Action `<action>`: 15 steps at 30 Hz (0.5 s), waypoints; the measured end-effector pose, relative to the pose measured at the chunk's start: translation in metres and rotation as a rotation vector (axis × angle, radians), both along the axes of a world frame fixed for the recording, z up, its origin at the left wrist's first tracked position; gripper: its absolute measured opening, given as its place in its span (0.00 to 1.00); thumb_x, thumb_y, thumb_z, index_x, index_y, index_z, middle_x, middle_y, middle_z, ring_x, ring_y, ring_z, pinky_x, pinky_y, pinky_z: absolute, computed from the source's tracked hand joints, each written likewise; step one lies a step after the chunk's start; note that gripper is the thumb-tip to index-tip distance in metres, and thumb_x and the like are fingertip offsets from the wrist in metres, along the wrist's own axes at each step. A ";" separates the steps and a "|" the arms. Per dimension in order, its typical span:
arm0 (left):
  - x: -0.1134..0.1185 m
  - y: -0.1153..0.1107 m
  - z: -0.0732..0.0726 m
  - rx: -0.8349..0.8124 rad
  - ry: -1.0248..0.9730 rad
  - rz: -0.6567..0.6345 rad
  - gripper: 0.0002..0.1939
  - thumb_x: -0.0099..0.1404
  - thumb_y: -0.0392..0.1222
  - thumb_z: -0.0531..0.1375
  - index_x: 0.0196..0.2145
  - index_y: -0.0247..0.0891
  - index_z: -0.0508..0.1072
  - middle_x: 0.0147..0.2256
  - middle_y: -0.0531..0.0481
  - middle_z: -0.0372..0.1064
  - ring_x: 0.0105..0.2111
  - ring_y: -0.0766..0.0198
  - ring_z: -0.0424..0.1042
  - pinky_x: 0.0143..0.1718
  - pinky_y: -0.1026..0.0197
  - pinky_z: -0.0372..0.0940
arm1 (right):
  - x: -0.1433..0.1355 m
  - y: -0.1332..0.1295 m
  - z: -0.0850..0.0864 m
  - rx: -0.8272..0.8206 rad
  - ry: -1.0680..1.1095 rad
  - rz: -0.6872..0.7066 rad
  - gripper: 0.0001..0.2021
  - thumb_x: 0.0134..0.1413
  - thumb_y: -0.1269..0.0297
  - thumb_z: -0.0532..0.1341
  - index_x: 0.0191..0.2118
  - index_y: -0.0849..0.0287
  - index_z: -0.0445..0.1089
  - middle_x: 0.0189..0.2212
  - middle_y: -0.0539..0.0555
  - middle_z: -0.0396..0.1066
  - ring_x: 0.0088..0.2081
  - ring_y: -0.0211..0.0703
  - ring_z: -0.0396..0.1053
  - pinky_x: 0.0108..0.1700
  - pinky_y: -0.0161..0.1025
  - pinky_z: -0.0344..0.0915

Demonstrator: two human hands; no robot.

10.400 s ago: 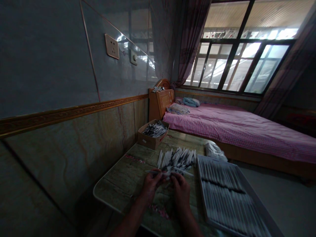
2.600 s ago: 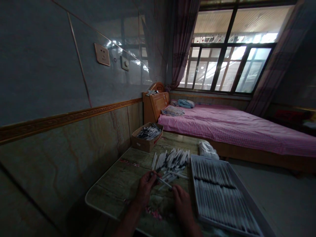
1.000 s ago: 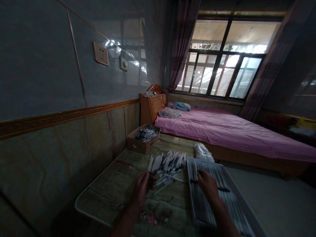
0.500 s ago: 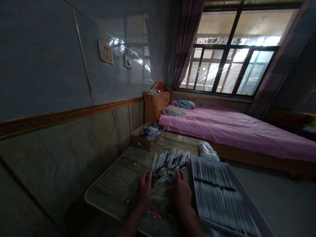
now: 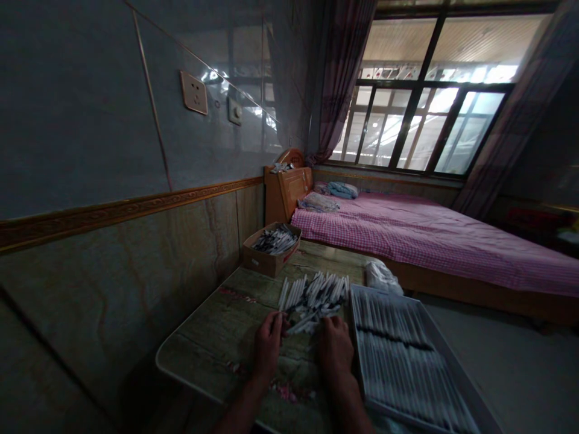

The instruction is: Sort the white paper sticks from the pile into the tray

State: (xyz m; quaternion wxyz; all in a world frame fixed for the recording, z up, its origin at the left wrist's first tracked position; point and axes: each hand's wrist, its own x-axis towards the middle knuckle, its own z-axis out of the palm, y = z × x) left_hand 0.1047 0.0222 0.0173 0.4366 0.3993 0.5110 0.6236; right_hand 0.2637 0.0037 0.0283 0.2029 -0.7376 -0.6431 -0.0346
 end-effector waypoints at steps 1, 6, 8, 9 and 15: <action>0.000 0.000 0.000 0.001 0.005 -0.003 0.27 0.50 0.66 0.61 0.29 0.36 0.75 0.22 0.49 0.72 0.20 0.65 0.65 0.19 0.66 0.56 | 0.000 0.000 0.000 0.001 -0.006 -0.005 0.13 0.56 0.75 0.53 0.39 0.54 0.73 0.38 0.56 0.71 0.42 0.48 0.67 0.38 0.37 0.60; 0.000 -0.001 -0.001 0.022 -0.004 0.011 0.25 0.52 0.65 0.62 0.30 0.37 0.75 0.22 0.50 0.71 0.20 0.65 0.65 0.19 0.66 0.56 | 0.001 0.000 -0.005 0.053 0.011 -0.021 0.12 0.58 0.75 0.53 0.37 0.55 0.71 0.38 0.55 0.71 0.42 0.47 0.67 0.39 0.37 0.60; 0.000 -0.001 0.000 0.027 -0.007 0.017 0.24 0.52 0.63 0.62 0.30 0.37 0.76 0.23 0.49 0.71 0.21 0.64 0.66 0.20 0.65 0.58 | 0.002 -0.001 -0.009 0.126 0.035 0.013 0.11 0.59 0.74 0.53 0.39 0.54 0.71 0.39 0.55 0.71 0.42 0.46 0.67 0.42 0.37 0.60; 0.000 -0.001 0.000 0.034 -0.005 0.014 0.22 0.52 0.61 0.63 0.30 0.37 0.76 0.23 0.49 0.72 0.22 0.63 0.68 0.22 0.65 0.60 | 0.003 -0.001 -0.010 0.175 0.052 0.043 0.11 0.60 0.72 0.52 0.40 0.54 0.71 0.40 0.54 0.71 0.42 0.46 0.66 0.43 0.38 0.60; 0.005 -0.003 -0.001 0.109 0.072 -0.192 0.13 0.50 0.43 0.67 0.35 0.38 0.78 0.30 0.47 0.77 0.31 0.57 0.74 0.35 0.60 0.67 | 0.000 -0.010 -0.014 0.435 0.171 0.237 0.11 0.65 0.65 0.52 0.42 0.54 0.72 0.40 0.54 0.72 0.42 0.44 0.67 0.46 0.38 0.61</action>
